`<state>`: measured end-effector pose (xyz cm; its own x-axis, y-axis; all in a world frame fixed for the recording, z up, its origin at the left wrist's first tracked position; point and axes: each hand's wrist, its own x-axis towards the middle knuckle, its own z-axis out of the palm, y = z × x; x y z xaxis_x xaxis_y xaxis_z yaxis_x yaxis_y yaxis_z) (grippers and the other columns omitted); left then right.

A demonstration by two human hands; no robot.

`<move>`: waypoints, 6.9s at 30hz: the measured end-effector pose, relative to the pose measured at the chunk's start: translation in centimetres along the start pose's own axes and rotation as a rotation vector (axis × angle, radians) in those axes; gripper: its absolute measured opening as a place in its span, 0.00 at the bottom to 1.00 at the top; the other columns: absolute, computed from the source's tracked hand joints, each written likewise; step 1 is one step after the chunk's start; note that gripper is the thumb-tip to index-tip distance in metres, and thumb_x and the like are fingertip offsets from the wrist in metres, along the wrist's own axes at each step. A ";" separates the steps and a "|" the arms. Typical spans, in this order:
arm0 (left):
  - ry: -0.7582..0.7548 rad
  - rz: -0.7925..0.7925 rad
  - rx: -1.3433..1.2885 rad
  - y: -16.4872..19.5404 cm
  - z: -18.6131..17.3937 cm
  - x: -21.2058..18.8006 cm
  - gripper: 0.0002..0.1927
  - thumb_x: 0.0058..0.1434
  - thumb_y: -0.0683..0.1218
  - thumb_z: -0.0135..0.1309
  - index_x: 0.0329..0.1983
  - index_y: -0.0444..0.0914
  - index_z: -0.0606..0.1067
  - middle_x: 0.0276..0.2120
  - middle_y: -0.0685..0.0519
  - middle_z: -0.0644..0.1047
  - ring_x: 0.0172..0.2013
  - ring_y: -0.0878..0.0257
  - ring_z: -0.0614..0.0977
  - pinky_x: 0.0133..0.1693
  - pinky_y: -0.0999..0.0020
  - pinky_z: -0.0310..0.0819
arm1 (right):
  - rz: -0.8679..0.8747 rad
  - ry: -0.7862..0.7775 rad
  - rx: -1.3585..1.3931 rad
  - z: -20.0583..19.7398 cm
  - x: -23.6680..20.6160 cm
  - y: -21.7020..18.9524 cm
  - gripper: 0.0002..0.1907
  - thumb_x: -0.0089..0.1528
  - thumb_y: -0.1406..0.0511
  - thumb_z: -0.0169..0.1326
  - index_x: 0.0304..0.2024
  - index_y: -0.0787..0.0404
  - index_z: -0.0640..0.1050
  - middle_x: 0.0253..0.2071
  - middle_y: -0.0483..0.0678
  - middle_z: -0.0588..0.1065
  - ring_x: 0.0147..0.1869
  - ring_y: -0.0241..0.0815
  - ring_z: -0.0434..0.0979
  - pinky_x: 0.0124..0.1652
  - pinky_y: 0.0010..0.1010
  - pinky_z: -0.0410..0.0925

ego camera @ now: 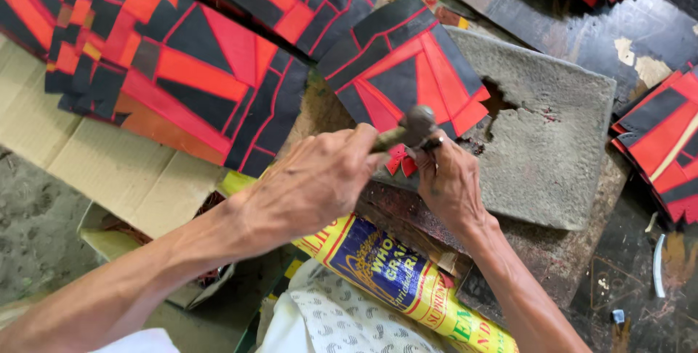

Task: The person uses a hammer and a punch tool to create holes along the edges of red and black patterned leather pieces. The person repeatedly positions the punch and strikes it with the hammer, then moves to the next piece in the stack.

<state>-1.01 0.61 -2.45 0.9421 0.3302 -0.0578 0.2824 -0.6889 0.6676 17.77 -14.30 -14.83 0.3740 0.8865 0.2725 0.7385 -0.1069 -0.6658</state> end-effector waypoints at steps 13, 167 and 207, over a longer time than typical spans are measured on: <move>0.011 -0.170 -0.022 -3.3 2.9 -0.9 0.12 0.70 0.47 0.49 0.37 0.33 0.67 0.26 0.35 0.77 0.32 0.34 0.80 0.29 0.42 0.70 | 0.253 -0.116 0.425 -2.3 -0.8 0.1 0.03 0.68 0.72 0.53 0.43 0.69 0.76 0.35 0.49 0.81 0.43 0.32 0.83 0.44 0.25 0.78; 0.829 -0.407 -0.390 -11.5 10.0 4.9 0.22 0.56 0.45 0.72 0.41 0.33 0.69 0.27 0.52 0.72 0.28 0.67 0.73 0.31 0.67 0.73 | 0.261 -0.240 0.070 -2.6 -1.7 -5.2 0.17 0.74 0.61 0.46 0.59 0.67 0.75 0.51 0.60 0.77 0.52 0.51 0.74 0.55 0.39 0.69; 0.174 0.105 -0.087 -11.9 -2.6 17.3 0.18 0.50 0.31 0.49 0.46 0.34 0.69 0.33 0.43 0.76 0.39 0.51 0.80 0.41 0.55 0.72 | 0.411 0.063 0.973 -2.0 -1.8 1.8 0.09 0.71 0.66 0.51 0.47 0.68 0.71 0.44 0.55 0.77 0.45 0.49 0.83 0.47 0.41 0.79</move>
<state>11.49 16.16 -9.48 0.9182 0.3708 0.1391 0.1607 -0.6699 0.7249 19.56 -16.94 -15.13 0.5424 0.8360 -0.0829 -0.2085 0.0384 -0.9773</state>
